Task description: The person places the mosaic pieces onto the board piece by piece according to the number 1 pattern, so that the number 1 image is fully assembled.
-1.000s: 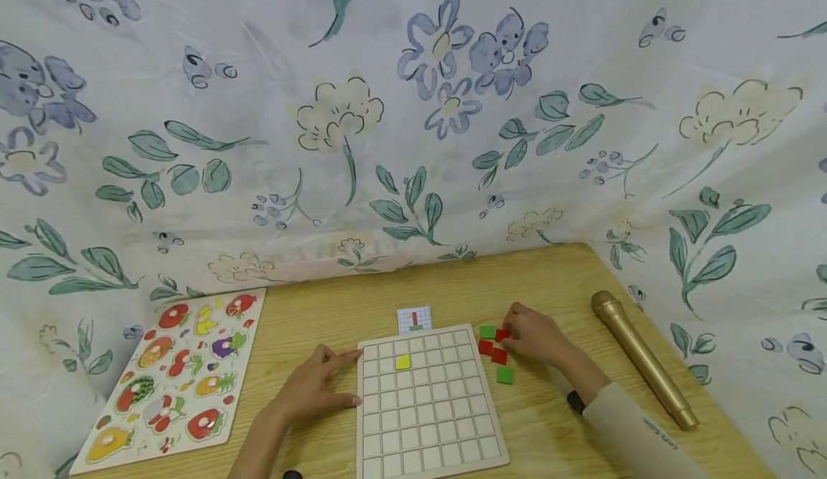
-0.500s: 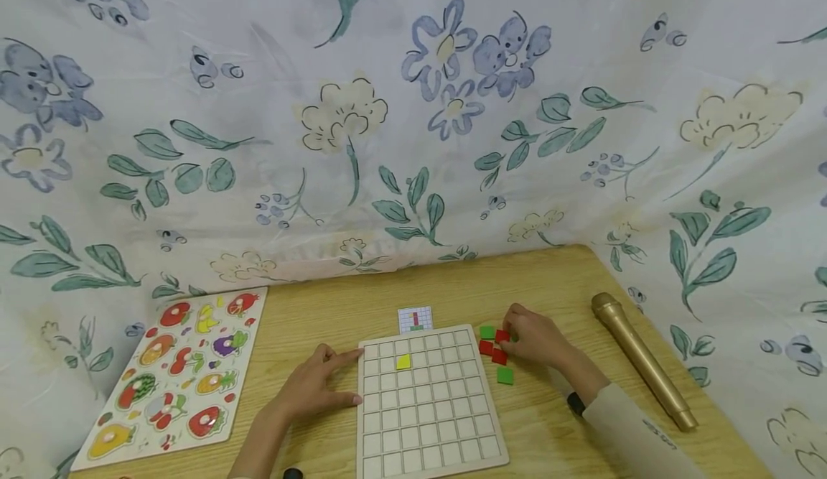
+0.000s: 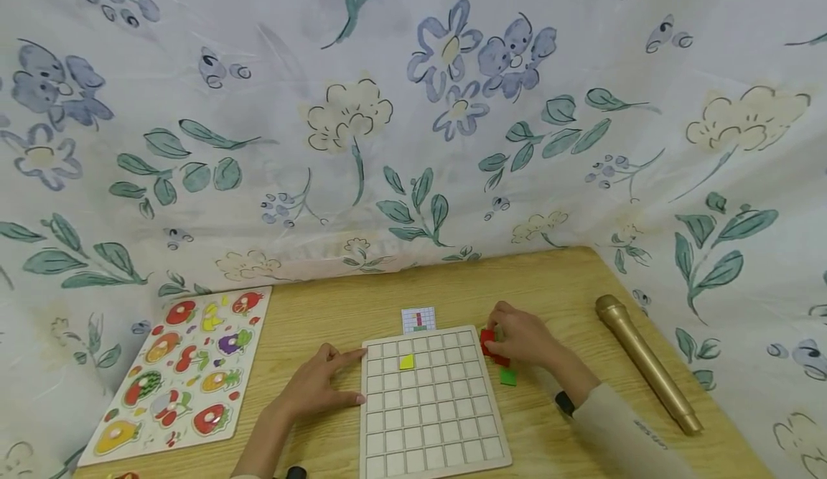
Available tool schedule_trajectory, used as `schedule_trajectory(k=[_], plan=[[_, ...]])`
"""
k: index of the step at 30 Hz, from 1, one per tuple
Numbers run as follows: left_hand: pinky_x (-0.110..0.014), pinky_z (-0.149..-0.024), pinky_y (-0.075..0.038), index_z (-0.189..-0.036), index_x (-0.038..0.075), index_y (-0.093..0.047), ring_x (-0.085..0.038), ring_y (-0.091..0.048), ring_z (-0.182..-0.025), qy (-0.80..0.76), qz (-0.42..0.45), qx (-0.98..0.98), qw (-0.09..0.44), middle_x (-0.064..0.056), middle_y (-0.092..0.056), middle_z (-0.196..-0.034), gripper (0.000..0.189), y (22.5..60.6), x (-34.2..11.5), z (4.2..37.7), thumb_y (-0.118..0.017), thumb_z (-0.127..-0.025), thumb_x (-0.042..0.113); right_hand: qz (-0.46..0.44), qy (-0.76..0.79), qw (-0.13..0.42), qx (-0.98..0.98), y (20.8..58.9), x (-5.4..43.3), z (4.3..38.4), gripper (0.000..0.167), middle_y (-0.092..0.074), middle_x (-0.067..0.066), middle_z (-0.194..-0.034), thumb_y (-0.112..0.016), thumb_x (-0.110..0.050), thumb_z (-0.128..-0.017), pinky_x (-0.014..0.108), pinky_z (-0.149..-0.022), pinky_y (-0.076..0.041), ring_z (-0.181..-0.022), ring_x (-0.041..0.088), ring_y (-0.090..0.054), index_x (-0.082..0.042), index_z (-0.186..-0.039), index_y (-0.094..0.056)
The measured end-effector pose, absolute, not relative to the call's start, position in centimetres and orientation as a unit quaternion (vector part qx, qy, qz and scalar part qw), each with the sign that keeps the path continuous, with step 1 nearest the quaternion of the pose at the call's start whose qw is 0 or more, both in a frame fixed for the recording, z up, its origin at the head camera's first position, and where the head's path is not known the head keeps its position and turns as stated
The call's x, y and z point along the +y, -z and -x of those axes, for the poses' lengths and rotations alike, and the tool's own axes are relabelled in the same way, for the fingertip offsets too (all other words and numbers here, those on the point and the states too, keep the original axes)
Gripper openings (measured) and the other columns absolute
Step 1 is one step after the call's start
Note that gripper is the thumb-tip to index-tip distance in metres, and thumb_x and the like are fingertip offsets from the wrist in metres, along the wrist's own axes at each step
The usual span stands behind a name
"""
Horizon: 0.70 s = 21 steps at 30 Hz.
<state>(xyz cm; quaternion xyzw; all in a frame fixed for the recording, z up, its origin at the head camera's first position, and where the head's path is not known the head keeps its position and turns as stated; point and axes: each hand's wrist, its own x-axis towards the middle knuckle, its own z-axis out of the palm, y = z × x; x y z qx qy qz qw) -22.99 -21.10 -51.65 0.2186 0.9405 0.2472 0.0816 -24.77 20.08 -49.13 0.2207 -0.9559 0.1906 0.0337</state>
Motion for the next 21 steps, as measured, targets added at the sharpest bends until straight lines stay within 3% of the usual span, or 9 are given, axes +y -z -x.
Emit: schedule_trajectory(k=[21], plan=[[-0.025,-0.062,-0.032,-0.144,0.033,-0.053,-0.011,-0.035,-0.07,-0.249,-0.214,0.941,0.085,0.001,-0.038,-0.099,0.084,51.8,-21.1,23.0,-0.079,-0.071,0.064,-0.309,-0.171,0.006,-0.935,48.5,13.7,25.0,0.022,-0.053,-0.002,-0.1,-0.077,-0.031,-0.084,0.02,-0.059,-0.04,-0.068,0.006,-0.044,-0.013,-0.091,-0.067]])
